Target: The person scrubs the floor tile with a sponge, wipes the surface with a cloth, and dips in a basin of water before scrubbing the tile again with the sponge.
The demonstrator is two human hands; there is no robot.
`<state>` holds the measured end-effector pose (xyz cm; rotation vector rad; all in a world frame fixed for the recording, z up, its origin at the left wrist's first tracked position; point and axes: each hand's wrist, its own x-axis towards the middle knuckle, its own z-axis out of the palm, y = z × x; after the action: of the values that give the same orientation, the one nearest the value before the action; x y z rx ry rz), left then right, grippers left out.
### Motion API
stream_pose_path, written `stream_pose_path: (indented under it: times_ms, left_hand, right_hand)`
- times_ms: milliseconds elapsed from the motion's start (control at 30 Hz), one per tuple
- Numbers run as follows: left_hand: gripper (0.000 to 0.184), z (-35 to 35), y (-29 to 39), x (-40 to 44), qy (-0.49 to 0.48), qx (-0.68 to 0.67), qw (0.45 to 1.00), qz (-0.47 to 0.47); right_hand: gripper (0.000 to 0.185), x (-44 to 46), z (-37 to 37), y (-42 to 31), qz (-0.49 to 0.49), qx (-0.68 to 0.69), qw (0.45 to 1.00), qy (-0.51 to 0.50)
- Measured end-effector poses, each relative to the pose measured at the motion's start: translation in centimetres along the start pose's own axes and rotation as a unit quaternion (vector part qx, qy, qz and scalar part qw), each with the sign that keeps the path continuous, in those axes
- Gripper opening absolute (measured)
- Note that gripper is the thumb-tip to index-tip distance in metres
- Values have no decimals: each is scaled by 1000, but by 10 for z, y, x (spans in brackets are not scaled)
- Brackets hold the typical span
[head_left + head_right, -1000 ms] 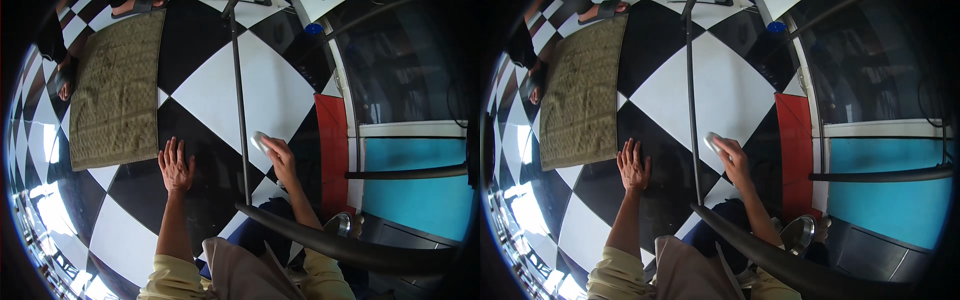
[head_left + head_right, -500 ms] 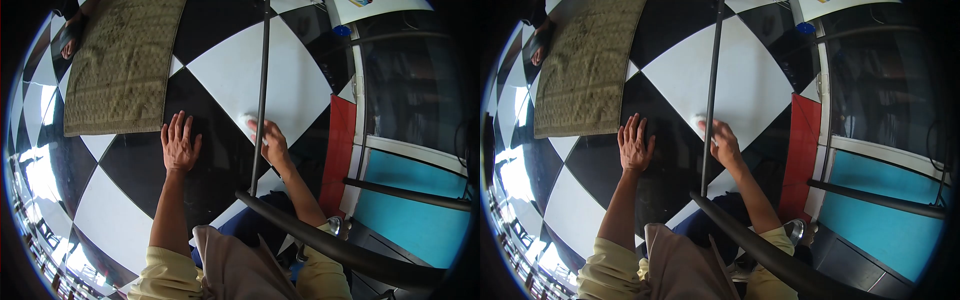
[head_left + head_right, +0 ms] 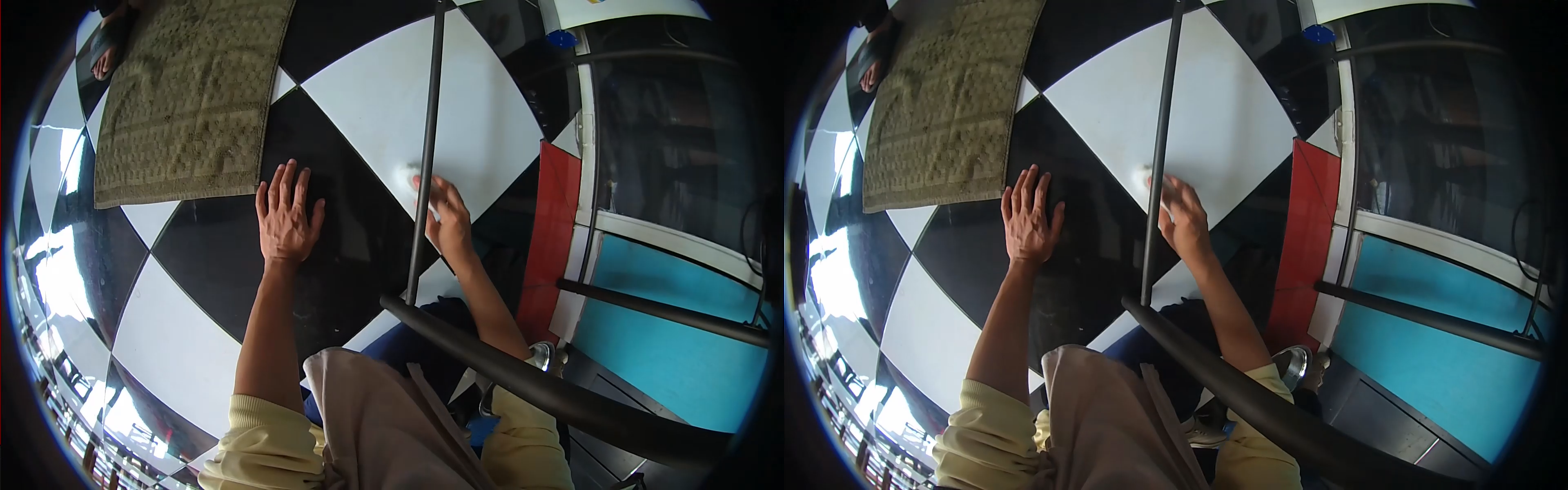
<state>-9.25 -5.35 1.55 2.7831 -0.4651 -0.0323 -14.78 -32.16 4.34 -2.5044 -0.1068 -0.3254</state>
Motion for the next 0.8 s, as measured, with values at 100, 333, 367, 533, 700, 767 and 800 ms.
stream_pose_path:
  times_ms: [100, 333, 367, 533, 700, 767, 800]
  left_hand:
    - [55, 0, 1, 1, -5, 1, 1000, -7]
    - [55, 1, -1, 0, -1, 5, 1000, 0]
    - [55, 1, -1, 0, 1, 6, 1000, 1]
    - [55, 0, -3, 0, -9, 1, 1000, -5]
    - [55, 0, -1, -1, -1, 3, 1000, 6]
    - [55, 1, -1, 0, 0, 1, 1000, 2]
    - [55, 1, -2, 0, -1, 1, 1000, 3]
  right_hand:
    - [43, -2, 9, 0, 15, 32, 999, 27]
    - [47, -5, 7, 3, 6, 18, 1000, 20]
    - [47, 1, 12, 4, 23, 34, 999, 29]
    - [44, -17, -3, -1, -42, -7, 999, -16]
    - [46, 1, 4, 2, -6, 47, 999, -5]
    - [43, 5, 7, 0, 5, 57, 998, -3]
    - [42, 5, 9, -3, 11, 64, 998, -3]
